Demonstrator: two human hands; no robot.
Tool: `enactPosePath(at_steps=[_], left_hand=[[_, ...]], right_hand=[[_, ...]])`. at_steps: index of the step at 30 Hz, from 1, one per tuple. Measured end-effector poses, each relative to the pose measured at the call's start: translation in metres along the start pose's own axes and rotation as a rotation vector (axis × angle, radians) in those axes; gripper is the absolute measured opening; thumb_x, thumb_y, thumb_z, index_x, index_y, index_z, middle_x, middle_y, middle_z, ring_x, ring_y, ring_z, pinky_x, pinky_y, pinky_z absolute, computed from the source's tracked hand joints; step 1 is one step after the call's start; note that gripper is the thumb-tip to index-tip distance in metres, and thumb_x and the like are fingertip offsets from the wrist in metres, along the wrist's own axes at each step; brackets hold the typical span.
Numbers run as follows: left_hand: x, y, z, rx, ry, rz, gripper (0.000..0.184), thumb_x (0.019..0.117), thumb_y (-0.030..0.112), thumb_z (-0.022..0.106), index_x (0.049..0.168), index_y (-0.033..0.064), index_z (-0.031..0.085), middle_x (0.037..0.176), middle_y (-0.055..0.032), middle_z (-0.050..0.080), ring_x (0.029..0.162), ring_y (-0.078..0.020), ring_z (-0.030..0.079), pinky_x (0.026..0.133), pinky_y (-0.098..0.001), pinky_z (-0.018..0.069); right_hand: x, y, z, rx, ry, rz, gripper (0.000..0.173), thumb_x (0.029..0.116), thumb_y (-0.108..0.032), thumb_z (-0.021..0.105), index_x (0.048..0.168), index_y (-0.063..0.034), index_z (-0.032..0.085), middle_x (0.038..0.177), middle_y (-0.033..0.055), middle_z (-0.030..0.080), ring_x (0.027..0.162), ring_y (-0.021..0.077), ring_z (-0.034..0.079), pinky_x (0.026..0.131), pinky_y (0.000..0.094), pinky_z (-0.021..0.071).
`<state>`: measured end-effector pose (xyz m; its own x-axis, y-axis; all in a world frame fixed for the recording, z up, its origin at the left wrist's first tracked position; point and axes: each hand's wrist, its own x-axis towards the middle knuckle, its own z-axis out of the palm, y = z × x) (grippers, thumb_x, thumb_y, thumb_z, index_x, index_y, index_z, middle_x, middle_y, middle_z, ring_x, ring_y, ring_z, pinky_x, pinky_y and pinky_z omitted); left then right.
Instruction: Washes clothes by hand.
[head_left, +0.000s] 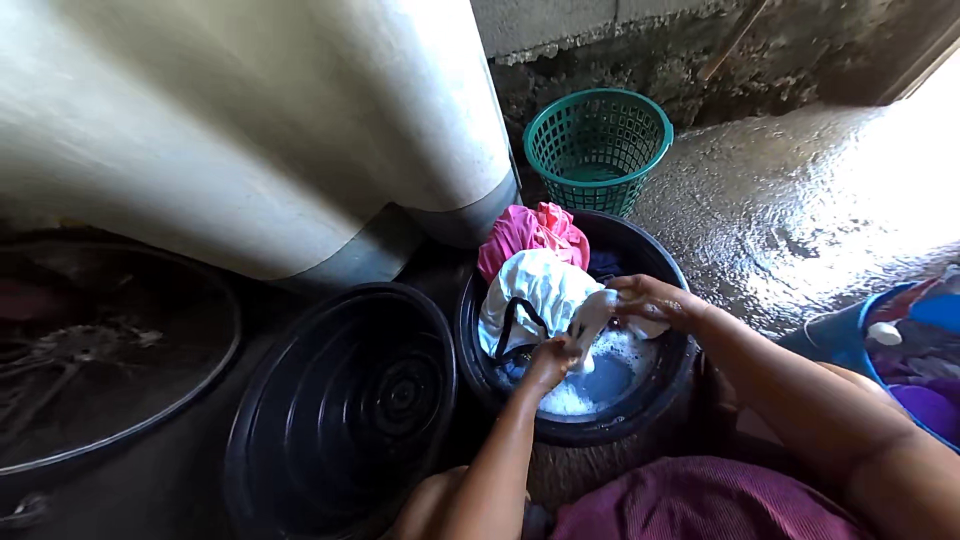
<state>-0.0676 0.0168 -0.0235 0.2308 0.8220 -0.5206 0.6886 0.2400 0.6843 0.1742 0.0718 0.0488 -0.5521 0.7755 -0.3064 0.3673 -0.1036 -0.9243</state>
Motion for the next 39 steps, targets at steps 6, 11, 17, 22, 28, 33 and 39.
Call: enactPosePath(at_steps=[6, 11, 17, 22, 28, 33, 39], left_hand=[[0.004, 0.0, -0.002, -0.27, 0.263, 0.085, 0.028, 0.1036, 0.014, 0.057, 0.118, -0.0093, 0.063, 0.114, -0.0223, 0.066, 0.106, -0.0246, 0.063, 0.099, -0.041, 0.0491], [-0.003, 0.009, -0.008, -0.395, 0.274, 0.126, 0.023, 0.1009, 0.015, 0.063, 0.106, -0.0075, 0.064, 0.096, -0.0115, 0.064, 0.087, -0.0114, 0.059, 0.085, -0.0313, 0.0502], [-0.017, 0.021, -0.01, -0.797, 0.099, 0.247, 0.032, 0.0846, -0.007, 0.062, 0.116, -0.0058, 0.058, 0.097, -0.0041, 0.068, 0.086, -0.0077, 0.067, 0.082, -0.0279, 0.0578], [-0.015, 0.029, 0.001, -0.982, 0.143, 0.141, 0.046, 0.0973, -0.008, 0.046, 0.142, -0.0065, 0.038, 0.121, -0.0141, 0.06, 0.104, -0.0142, 0.063, 0.092, -0.0333, 0.0553], [-0.009, 0.044, 0.026, -1.236, 0.174, -0.084, 0.038, 0.1128, 0.025, 0.026, 0.128, 0.0039, 0.053, 0.1, -0.0084, 0.067, 0.09, -0.0159, 0.067, 0.082, -0.0353, 0.0567], [-0.016, 0.061, 0.022, -1.311, 0.173, -0.123, 0.042, 0.1135, 0.028, 0.022, 0.132, 0.0017, 0.05, 0.11, -0.0099, 0.064, 0.095, -0.017, 0.064, 0.082, -0.0354, 0.0547], [-0.012, 0.059, 0.028, -1.217, 0.058, -0.077, 0.043, 0.1134, 0.028, 0.026, 0.142, 0.0026, 0.045, 0.122, -0.0105, 0.063, 0.105, -0.0158, 0.063, 0.093, -0.0355, 0.0527]], right_hand=[[0.001, 0.019, -0.009, 0.413, 0.343, 0.201, 0.03, 0.1048, -0.01, 0.056, 0.133, -0.0003, 0.054, 0.105, 0.0102, 0.063, 0.074, 0.013, 0.063, 0.068, 0.0296, 0.056], [0.004, 0.023, -0.012, 0.584, 0.466, 0.205, 0.024, 0.1067, -0.014, 0.053, 0.128, -0.0024, 0.055, 0.098, 0.0087, 0.063, 0.071, 0.0137, 0.064, 0.065, 0.0296, 0.0565], [0.014, 0.046, 0.002, 0.621, 0.483, 0.276, 0.03, 0.108, -0.018, 0.051, 0.133, -0.0019, 0.053, 0.101, 0.0103, 0.063, 0.078, 0.015, 0.063, 0.069, 0.0321, 0.0553], [0.032, 0.054, 0.033, 0.563, 0.536, 0.34, 0.058, 0.1018, -0.007, 0.056, 0.155, -0.0051, 0.033, 0.136, 0.0225, 0.054, 0.109, 0.0283, 0.06, 0.089, 0.0439, 0.0533], [0.018, 0.049, 0.135, -0.311, 0.613, -0.278, 0.046, 0.0999, -0.015, 0.057, 0.143, 0.0021, 0.056, 0.148, 0.0245, 0.055, 0.137, 0.0422, 0.053, 0.116, 0.0567, 0.0394], [0.04, 0.068, 0.108, -0.466, 0.602, -0.371, 0.042, 0.1039, -0.019, 0.051, 0.139, 0.0025, 0.059, 0.147, 0.0229, 0.057, 0.136, 0.0414, 0.054, 0.115, 0.0563, 0.041], [0.042, 0.042, 0.103, -0.183, 0.592, 0.025, 0.044, 0.1057, -0.015, 0.044, 0.147, -0.0006, 0.051, 0.148, 0.0231, 0.054, 0.136, 0.0433, 0.05, 0.114, 0.0532, 0.04]])
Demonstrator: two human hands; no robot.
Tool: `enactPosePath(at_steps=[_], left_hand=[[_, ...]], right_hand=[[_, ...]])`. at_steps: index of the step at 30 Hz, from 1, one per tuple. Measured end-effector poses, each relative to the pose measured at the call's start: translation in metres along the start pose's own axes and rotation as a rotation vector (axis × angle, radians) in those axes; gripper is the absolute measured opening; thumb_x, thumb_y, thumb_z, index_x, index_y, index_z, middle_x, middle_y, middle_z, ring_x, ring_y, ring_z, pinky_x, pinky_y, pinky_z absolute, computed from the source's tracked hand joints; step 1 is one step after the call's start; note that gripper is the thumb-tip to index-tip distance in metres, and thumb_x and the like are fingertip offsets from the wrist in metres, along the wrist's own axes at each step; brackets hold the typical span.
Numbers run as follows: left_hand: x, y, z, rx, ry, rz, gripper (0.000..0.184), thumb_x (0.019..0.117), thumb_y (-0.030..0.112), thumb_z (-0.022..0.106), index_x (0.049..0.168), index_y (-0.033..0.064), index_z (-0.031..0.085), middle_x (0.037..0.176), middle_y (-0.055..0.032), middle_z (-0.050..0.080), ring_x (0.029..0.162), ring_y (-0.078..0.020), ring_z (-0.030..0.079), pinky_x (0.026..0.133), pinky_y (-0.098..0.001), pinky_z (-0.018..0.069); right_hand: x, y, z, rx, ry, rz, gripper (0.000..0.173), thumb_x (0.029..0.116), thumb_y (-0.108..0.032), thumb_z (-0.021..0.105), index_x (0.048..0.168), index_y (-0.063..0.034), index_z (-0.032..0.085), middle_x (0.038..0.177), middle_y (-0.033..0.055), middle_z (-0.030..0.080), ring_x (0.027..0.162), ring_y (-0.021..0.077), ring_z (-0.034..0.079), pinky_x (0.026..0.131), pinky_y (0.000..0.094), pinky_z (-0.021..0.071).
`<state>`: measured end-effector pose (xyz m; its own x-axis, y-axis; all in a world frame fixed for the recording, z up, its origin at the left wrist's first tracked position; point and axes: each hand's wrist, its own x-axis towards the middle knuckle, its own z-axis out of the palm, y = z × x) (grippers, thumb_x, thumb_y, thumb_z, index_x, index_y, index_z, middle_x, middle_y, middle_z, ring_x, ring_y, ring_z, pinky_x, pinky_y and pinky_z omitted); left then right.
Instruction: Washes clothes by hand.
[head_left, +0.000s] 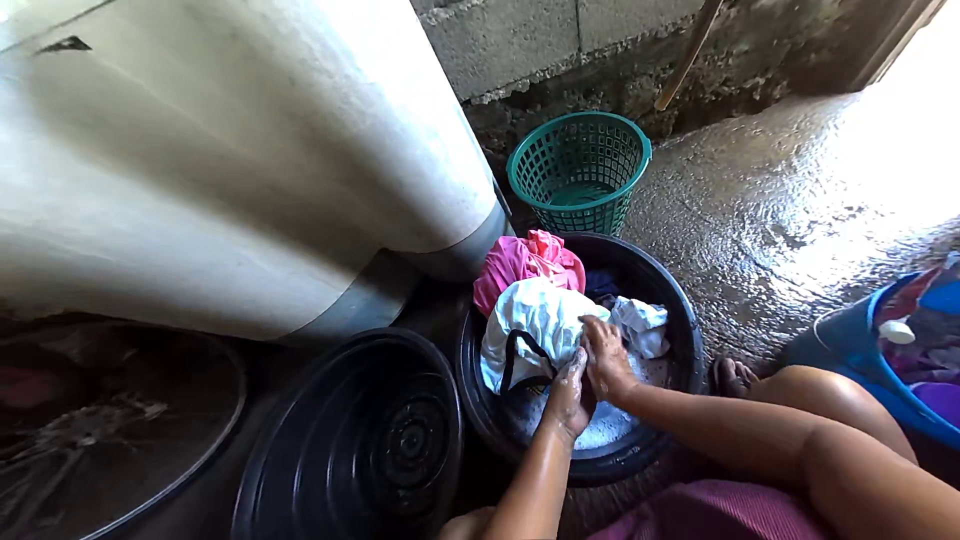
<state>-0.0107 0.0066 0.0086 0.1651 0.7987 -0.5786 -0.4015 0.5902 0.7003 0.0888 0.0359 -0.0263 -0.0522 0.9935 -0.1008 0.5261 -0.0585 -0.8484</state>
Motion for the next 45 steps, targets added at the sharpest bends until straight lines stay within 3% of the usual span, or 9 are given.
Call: enactPosePath(at_steps=[5, 11, 19, 23, 27, 31, 35, 40, 45], left_hand=[[0.008, -0.023, -0.006, -0.129, 0.115, 0.008, 0.028, 0.1117, 0.017, 0.031, 0.122, 0.0019, 0.052, 0.092, -0.0069, 0.064, 0.08, -0.0143, 0.065, 0.075, -0.0317, 0.0564], [0.016, -0.012, -0.019, 0.149, 0.222, 0.081, 0.029, 0.1093, 0.011, 0.042, 0.133, -0.0032, 0.049, 0.106, -0.0131, 0.064, 0.09, -0.0167, 0.064, 0.079, -0.0344, 0.0561], [0.014, 0.015, -0.028, 0.488, 0.184, 0.298, 0.023, 0.1047, 0.004, 0.049, 0.118, -0.0075, 0.063, 0.101, -0.0112, 0.066, 0.087, -0.01, 0.062, 0.081, -0.0288, 0.0539], [0.005, 0.026, -0.028, 0.32, 0.197, 0.187, 0.026, 0.1077, 0.011, 0.045, 0.122, -0.0042, 0.06, 0.088, -0.0073, 0.065, 0.071, -0.0104, 0.062, 0.066, -0.0289, 0.0553], [0.002, 0.033, -0.041, 0.636, 0.023, 0.269, 0.032, 0.0958, 0.003, 0.062, 0.126, -0.007, 0.059, 0.107, -0.0117, 0.068, 0.092, -0.0119, 0.067, 0.084, -0.0296, 0.0575], [0.0, 0.044, -0.043, 1.313, 0.054, 0.299, 0.045, 0.0852, 0.016, 0.08, 0.119, -0.0104, 0.065, 0.119, -0.028, 0.067, 0.115, -0.0375, 0.064, 0.106, -0.052, 0.0471], [0.011, 0.035, -0.058, 0.971, 0.13, 0.487, 0.027, 0.0881, 0.004, 0.072, 0.111, -0.0106, 0.067, 0.111, -0.0216, 0.068, 0.104, -0.0236, 0.066, 0.096, -0.039, 0.0527], [0.013, 0.021, -0.044, 0.433, 0.101, 0.514, 0.034, 0.0993, 0.001, 0.054, 0.131, -0.0108, 0.051, 0.118, -0.0144, 0.063, 0.104, -0.0094, 0.063, 0.093, -0.0273, 0.0534], [0.013, 0.019, -0.03, 0.365, 0.15, 0.516, 0.041, 0.1025, 0.004, 0.045, 0.141, -0.0093, 0.041, 0.121, -0.0165, 0.059, 0.104, -0.0126, 0.062, 0.091, -0.0305, 0.0541]], right_hand=[[0.009, -0.001, -0.003, 0.106, -0.12, 0.032, 0.043, 0.1097, -0.017, 0.038, 0.147, 0.0007, 0.051, 0.146, 0.0246, 0.055, 0.137, 0.0406, 0.05, 0.117, 0.0506, 0.037], [0.047, 0.021, -0.04, 0.513, -0.161, 0.327, 0.042, 0.1078, -0.017, 0.051, 0.146, -0.0008, 0.046, 0.137, 0.0241, 0.056, 0.117, 0.0289, 0.06, 0.097, 0.044, 0.0497], [0.036, 0.026, -0.052, 0.348, -0.604, -0.007, 0.029, 0.1062, -0.018, 0.054, 0.129, -0.0014, 0.064, 0.118, 0.0122, 0.066, 0.097, 0.0113, 0.062, 0.088, 0.0315, 0.0514], [0.034, 0.021, -0.048, 0.09, -0.577, -0.129, 0.038, 0.0973, -0.02, 0.071, 0.125, 0.0063, 0.067, 0.133, 0.0288, 0.059, 0.124, 0.0358, 0.058, 0.108, 0.0472, 0.0448], [0.031, 0.019, -0.045, 0.161, -0.534, -0.135, 0.026, 0.1018, -0.012, 0.062, 0.116, 0.0088, 0.067, 0.126, 0.0258, 0.061, 0.115, 0.03, 0.06, 0.102, 0.0414, 0.0481], [0.041, 0.016, -0.06, 0.259, -0.488, -0.152, 0.026, 0.1036, -0.009, 0.056, 0.118, 0.0097, 0.066, 0.13, 0.0244, 0.06, 0.119, 0.0244, 0.059, 0.105, 0.0347, 0.046], [0.039, 0.012, -0.066, 0.397, -0.406, -0.053, 0.023, 0.1056, -0.011, 0.053, 0.113, 0.0072, 0.066, 0.113, 0.0136, 0.064, 0.101, 0.0097, 0.06, 0.092, 0.0264, 0.0491], [0.036, 0.014, -0.059, 0.513, -0.444, 0.002, 0.023, 0.1071, -0.018, 0.053, 0.108, 0.0023, 0.064, 0.092, 0.0028, 0.063, 0.081, 0.0037, 0.059, 0.078, 0.0237, 0.0516], [0.027, 0.01, -0.047, 0.242, -0.328, -0.101, 0.035, 0.1019, -0.02, 0.063, 0.125, 0.0068, 0.067, 0.133, 0.0265, 0.059, 0.121, 0.0302, 0.059, 0.106, 0.0406, 0.0467]])
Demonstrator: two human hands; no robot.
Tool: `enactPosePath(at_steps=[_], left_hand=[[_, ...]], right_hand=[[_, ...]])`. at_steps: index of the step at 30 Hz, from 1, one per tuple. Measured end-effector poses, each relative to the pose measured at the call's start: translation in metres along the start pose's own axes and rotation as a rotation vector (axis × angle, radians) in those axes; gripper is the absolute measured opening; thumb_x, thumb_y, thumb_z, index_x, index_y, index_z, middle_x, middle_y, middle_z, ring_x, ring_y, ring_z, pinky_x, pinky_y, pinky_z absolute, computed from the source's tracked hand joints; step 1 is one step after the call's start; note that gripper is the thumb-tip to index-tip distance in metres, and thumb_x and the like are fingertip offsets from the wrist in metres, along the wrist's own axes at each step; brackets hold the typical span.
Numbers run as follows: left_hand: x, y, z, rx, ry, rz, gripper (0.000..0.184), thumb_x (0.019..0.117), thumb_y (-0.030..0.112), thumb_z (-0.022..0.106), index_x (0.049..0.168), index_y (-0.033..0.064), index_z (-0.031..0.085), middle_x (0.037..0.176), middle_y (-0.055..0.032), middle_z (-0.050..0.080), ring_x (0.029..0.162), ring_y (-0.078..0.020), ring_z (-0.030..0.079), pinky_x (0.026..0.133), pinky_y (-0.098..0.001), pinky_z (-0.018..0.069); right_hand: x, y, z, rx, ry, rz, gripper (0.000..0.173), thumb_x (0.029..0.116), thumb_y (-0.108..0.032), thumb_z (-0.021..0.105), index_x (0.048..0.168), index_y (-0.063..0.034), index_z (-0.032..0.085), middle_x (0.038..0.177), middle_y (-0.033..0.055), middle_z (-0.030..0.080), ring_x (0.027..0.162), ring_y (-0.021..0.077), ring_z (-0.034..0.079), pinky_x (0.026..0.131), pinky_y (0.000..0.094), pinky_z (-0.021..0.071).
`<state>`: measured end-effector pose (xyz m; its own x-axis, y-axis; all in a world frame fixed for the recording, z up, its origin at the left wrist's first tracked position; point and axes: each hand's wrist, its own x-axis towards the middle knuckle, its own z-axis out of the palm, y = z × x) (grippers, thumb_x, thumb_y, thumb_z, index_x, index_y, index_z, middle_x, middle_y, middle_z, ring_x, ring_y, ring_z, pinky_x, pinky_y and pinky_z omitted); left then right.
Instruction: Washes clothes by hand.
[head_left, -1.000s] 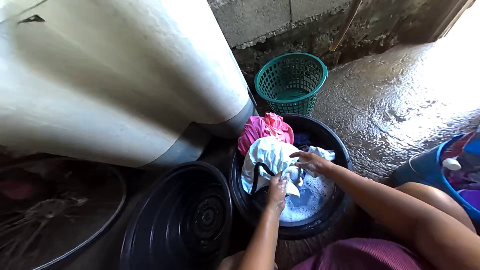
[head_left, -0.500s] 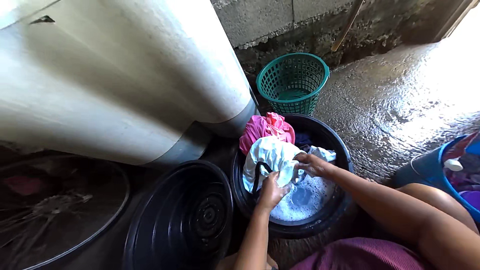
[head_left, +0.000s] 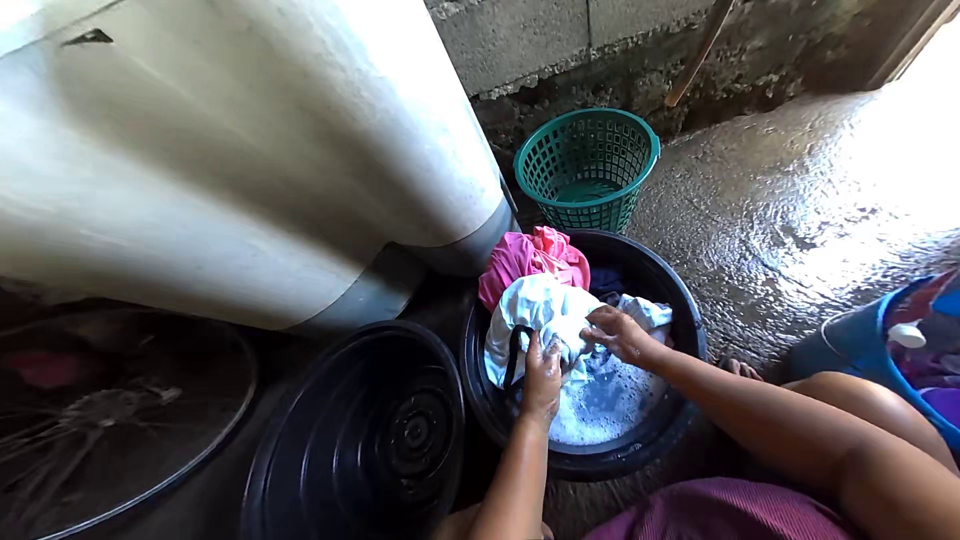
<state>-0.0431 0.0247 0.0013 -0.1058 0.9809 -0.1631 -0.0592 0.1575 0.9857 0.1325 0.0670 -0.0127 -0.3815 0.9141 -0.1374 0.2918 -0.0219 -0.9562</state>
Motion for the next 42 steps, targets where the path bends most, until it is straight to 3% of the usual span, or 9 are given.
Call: enactPosePath(at_steps=[7, 13, 24, 27, 30, 33, 36, 40, 42], left_hand=[[0.003, -0.005, -0.009, 0.188, -0.017, 0.091, 0.042, 0.0865, -0.005, 0.069, 0.125, -0.0149, 0.054, 0.114, -0.02, 0.065, 0.102, -0.013, 0.065, 0.093, -0.0281, 0.0544], [0.001, -0.006, -0.019, 0.242, -0.084, 0.042, 0.043, 0.0789, -0.013, 0.068, 0.121, -0.0141, 0.058, 0.11, -0.0192, 0.067, 0.099, -0.0133, 0.067, 0.09, -0.0296, 0.056], [-0.011, -0.004, 0.004, -0.308, -0.092, -0.428, 0.053, 0.0954, -0.014, 0.041, 0.147, -0.001, 0.033, 0.113, -0.0144, 0.06, 0.094, -0.0204, 0.066, 0.083, -0.0389, 0.058], [-0.014, -0.006, 0.012, -0.384, -0.053, -0.439, 0.045, 0.0952, -0.013, 0.043, 0.138, 0.0008, 0.042, 0.105, -0.0093, 0.061, 0.09, -0.0164, 0.064, 0.082, -0.0359, 0.0567], [-0.018, -0.008, 0.022, -0.48, -0.055, -0.484, 0.029, 0.1087, 0.009, 0.037, 0.134, 0.0007, 0.047, 0.113, -0.0117, 0.064, 0.102, -0.0199, 0.065, 0.091, -0.0393, 0.0554], [-0.026, -0.007, 0.032, -0.56, -0.095, -0.532, 0.053, 0.1108, 0.047, 0.019, 0.128, 0.0122, 0.055, 0.106, -0.0039, 0.07, 0.098, -0.0146, 0.068, 0.085, -0.0361, 0.0573], [-0.027, -0.014, 0.034, -0.64, -0.045, -0.577, 0.049, 0.111, 0.043, 0.019, 0.124, 0.0117, 0.055, 0.104, -0.0064, 0.068, 0.097, -0.0183, 0.067, 0.085, -0.0399, 0.0572], [-0.03, -0.018, 0.037, -0.631, -0.05, -0.625, 0.039, 0.1125, 0.031, 0.027, 0.131, 0.0066, 0.051, 0.112, -0.012, 0.066, 0.103, -0.0226, 0.067, 0.09, -0.0418, 0.0559], [-0.031, -0.009, 0.037, -0.531, -0.012, -0.651, 0.043, 0.112, 0.036, 0.024, 0.121, 0.0085, 0.056, 0.1, -0.0083, 0.068, 0.091, -0.0189, 0.068, 0.081, -0.0386, 0.0573]], right_hand=[[0.006, 0.003, 0.002, -0.157, 0.098, 0.015, 0.025, 0.104, -0.008, 0.054, 0.113, 0.0102, 0.069, 0.128, 0.0293, 0.061, 0.122, 0.0341, 0.058, 0.107, 0.0408, 0.0444], [0.012, 0.006, -0.02, -0.175, 0.221, 0.045, 0.025, 0.1032, -0.011, 0.057, 0.111, 0.0094, 0.069, 0.133, 0.0273, 0.059, 0.124, 0.0312, 0.058, 0.107, 0.0391, 0.0456], [0.013, -0.005, 0.003, -0.08, 0.061, -0.054, 0.025, 0.1018, -0.013, 0.06, 0.111, 0.0081, 0.07, 0.129, 0.0268, 0.06, 0.121, 0.0299, 0.059, 0.105, 0.0388, 0.0468], [0.015, 0.002, 0.004, -0.153, 0.203, 0.017, 0.029, 0.1019, -0.016, 0.06, 0.121, 0.0032, 0.068, 0.132, 0.0274, 0.06, 0.126, 0.0381, 0.056, 0.11, 0.0481, 0.0436], [0.002, -0.008, 0.018, -0.248, 0.297, 0.144, 0.048, 0.1038, -0.022, 0.055, 0.148, -0.0046, 0.051, 0.146, 0.0268, 0.053, 0.136, 0.0466, 0.048, 0.112, 0.0581, 0.0405], [-0.025, -0.012, 0.062, -0.36, 0.296, -0.073, 0.044, 0.1042, -0.022, 0.051, 0.145, -0.0062, 0.056, 0.147, 0.0186, 0.057, 0.135, 0.0423, 0.052, 0.11, 0.0564, 0.0442], [-0.015, 0.016, 0.059, -0.408, 0.273, -0.278, 0.038, 0.1034, -0.02, 0.05, 0.136, -0.0052, 0.064, 0.14, 0.017, 0.063, 0.13, 0.0404, 0.058, 0.107, 0.0558, 0.047], [0.001, 0.014, 0.029, -0.346, 0.153, 0.207, 0.043, 0.107, -0.019, 0.044, 0.147, -0.0051, 0.052, 0.15, 0.0211, 0.053, 0.139, 0.0439, 0.047, 0.113, 0.0568, 0.0404], [-0.017, -0.004, 0.05, -0.378, 0.098, 0.16, 0.046, 0.1036, -0.018, 0.049, 0.149, -0.007, 0.052, 0.152, 0.0201, 0.051, 0.14, 0.0449, 0.045, 0.113, 0.0591, 0.04]])
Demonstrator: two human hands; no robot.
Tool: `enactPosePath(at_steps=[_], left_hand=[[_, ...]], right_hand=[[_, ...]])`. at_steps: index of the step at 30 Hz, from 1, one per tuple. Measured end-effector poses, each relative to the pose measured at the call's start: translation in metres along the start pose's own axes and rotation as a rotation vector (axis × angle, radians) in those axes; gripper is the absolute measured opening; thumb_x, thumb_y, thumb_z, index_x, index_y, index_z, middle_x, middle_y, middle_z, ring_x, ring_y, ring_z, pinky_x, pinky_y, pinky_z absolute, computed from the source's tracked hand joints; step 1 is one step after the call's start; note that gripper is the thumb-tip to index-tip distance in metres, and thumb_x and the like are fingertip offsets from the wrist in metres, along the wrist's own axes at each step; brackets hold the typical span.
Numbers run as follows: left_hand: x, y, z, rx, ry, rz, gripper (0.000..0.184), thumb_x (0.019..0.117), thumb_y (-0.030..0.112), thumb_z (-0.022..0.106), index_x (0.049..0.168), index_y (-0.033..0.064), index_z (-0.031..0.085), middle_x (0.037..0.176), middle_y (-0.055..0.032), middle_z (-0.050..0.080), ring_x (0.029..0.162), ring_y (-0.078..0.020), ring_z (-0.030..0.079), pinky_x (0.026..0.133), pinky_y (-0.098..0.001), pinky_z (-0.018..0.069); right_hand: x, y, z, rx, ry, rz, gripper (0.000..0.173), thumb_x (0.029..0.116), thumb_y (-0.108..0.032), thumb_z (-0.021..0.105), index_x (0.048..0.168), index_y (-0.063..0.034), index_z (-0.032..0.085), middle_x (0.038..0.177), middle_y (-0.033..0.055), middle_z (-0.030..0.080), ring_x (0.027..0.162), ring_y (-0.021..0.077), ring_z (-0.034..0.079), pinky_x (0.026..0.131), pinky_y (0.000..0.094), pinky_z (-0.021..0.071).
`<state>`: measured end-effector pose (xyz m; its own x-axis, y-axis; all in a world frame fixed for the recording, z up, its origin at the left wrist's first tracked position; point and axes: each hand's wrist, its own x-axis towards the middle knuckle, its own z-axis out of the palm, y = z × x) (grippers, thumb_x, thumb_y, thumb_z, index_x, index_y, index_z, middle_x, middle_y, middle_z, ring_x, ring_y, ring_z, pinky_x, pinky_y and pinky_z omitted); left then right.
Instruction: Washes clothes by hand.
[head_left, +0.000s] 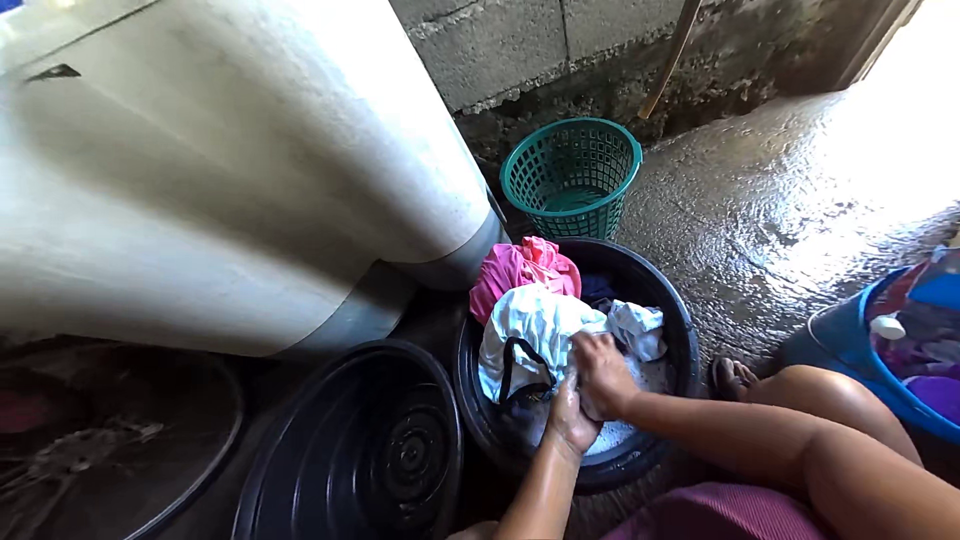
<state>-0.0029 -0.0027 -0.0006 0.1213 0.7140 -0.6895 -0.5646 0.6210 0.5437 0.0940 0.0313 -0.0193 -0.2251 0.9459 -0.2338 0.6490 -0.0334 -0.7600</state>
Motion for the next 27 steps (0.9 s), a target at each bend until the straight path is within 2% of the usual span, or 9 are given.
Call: enactPosePath(at_steps=[2, 5, 9, 12, 16, 19, 22, 24, 27], left_hand=[[-0.022, 0.01, 0.019, 0.074, 0.073, 0.05, 0.049, 0.1125, 0.029, 0.013, 0.125, 0.0033, 0.052, 0.101, -0.0096, 0.062, 0.092, -0.018, 0.061, 0.083, -0.036, 0.0516], [-0.034, 0.01, 0.039, 0.116, 0.173, 0.096, 0.043, 0.1123, 0.024, 0.013, 0.12, 0.0059, 0.051, 0.094, -0.007, 0.063, 0.084, -0.0151, 0.064, 0.075, -0.0325, 0.055], [-0.006, -0.002, 0.004, 0.041, -0.009, 0.06, 0.04, 0.1131, 0.029, 0.026, 0.135, 0.0052, 0.049, 0.113, -0.0113, 0.064, 0.101, -0.0202, 0.065, 0.088, -0.039, 0.0547], [-0.001, 0.002, -0.003, 0.076, 0.041, 0.06, 0.044, 0.1123, 0.034, 0.023, 0.123, 0.0065, 0.055, 0.099, -0.0079, 0.066, 0.09, -0.0173, 0.065, 0.081, -0.0381, 0.0551], [0.001, 0.001, -0.005, 0.06, 0.07, 0.094, 0.042, 0.1127, 0.031, 0.023, 0.128, 0.0067, 0.053, 0.106, -0.0093, 0.066, 0.097, -0.019, 0.066, 0.085, -0.0397, 0.0554], [0.004, 0.0, -0.007, 0.074, 0.012, 0.107, 0.039, 0.1128, 0.026, 0.03, 0.141, 0.004, 0.046, 0.123, -0.0139, 0.063, 0.111, -0.0224, 0.064, 0.096, -0.0423, 0.053], [0.002, 0.011, -0.013, 0.148, 0.034, 0.163, 0.035, 0.1119, 0.02, 0.033, 0.136, 0.0005, 0.049, 0.115, -0.015, 0.066, 0.102, -0.0222, 0.066, 0.089, -0.0404, 0.0561], [0.001, 0.022, -0.015, 0.123, 0.037, 0.2, 0.034, 0.1118, 0.02, 0.033, 0.135, 0.0013, 0.048, 0.113, -0.0142, 0.066, 0.1, -0.0222, 0.067, 0.087, -0.0412, 0.0576], [0.007, 0.016, -0.019, 0.084, 0.057, 0.189, 0.037, 0.112, 0.027, 0.032, 0.136, 0.0042, 0.049, 0.115, -0.0129, 0.066, 0.104, -0.0216, 0.067, 0.089, -0.0423, 0.0573]], right_hand=[[-0.019, -0.008, 0.016, -0.013, 0.035, -0.204, 0.044, 0.103, -0.019, 0.051, 0.144, -0.0058, 0.056, 0.149, 0.0195, 0.054, 0.138, 0.0434, 0.049, 0.112, 0.0571, 0.0409], [-0.002, 0.021, 0.024, 0.028, 0.182, -0.439, 0.034, 0.1004, -0.016, 0.054, 0.128, -0.0019, 0.067, 0.134, 0.02, 0.066, 0.126, 0.042, 0.06, 0.107, 0.0566, 0.046], [0.018, 0.017, -0.004, 0.076, 0.031, 0.079, 0.043, 0.1078, -0.02, 0.043, 0.147, -0.0056, 0.052, 0.151, 0.0204, 0.052, 0.14, 0.0428, 0.046, 0.113, 0.0557, 0.0404], [-0.017, -0.013, 0.009, 0.082, 0.042, -0.035, 0.046, 0.1038, -0.017, 0.05, 0.149, -0.005, 0.051, 0.153, 0.0204, 0.05, 0.141, 0.0433, 0.045, 0.116, 0.0562, 0.0374], [-0.013, 0.006, 0.022, 0.082, 0.156, -0.278, 0.039, 0.1002, -0.015, 0.052, 0.136, -0.0024, 0.062, 0.142, 0.0214, 0.059, 0.133, 0.0431, 0.054, 0.112, 0.0558, 0.0419], [0.016, 0.026, 0.002, 0.161, 0.07, -0.021, 0.04, 0.1078, -0.018, 0.041, 0.142, -0.0025, 0.056, 0.144, 0.0226, 0.056, 0.136, 0.0409, 0.051, 0.115, 0.0531, 0.0401], [0.03, 0.036, -0.006, 0.49, 0.077, 0.166, 0.04, 0.1115, -0.016, 0.035, 0.141, 0.0028, 0.054, 0.138, 0.0256, 0.059, 0.13, 0.0333, 0.056, 0.111, 0.0464, 0.0425], [0.032, 0.035, -0.01, 0.67, 0.108, 0.279, 0.04, 0.1128, -0.018, 0.033, 0.142, 0.0017, 0.051, 0.135, 0.0249, 0.059, 0.122, 0.0305, 0.058, 0.102, 0.0453, 0.046], [0.021, 0.026, -0.005, 0.732, 0.077, 0.335, 0.04, 0.1127, -0.02, 0.036, 0.146, -0.0001, 0.047, 0.137, 0.0252, 0.057, 0.124, 0.0315, 0.057, 0.104, 0.0471, 0.0456]])
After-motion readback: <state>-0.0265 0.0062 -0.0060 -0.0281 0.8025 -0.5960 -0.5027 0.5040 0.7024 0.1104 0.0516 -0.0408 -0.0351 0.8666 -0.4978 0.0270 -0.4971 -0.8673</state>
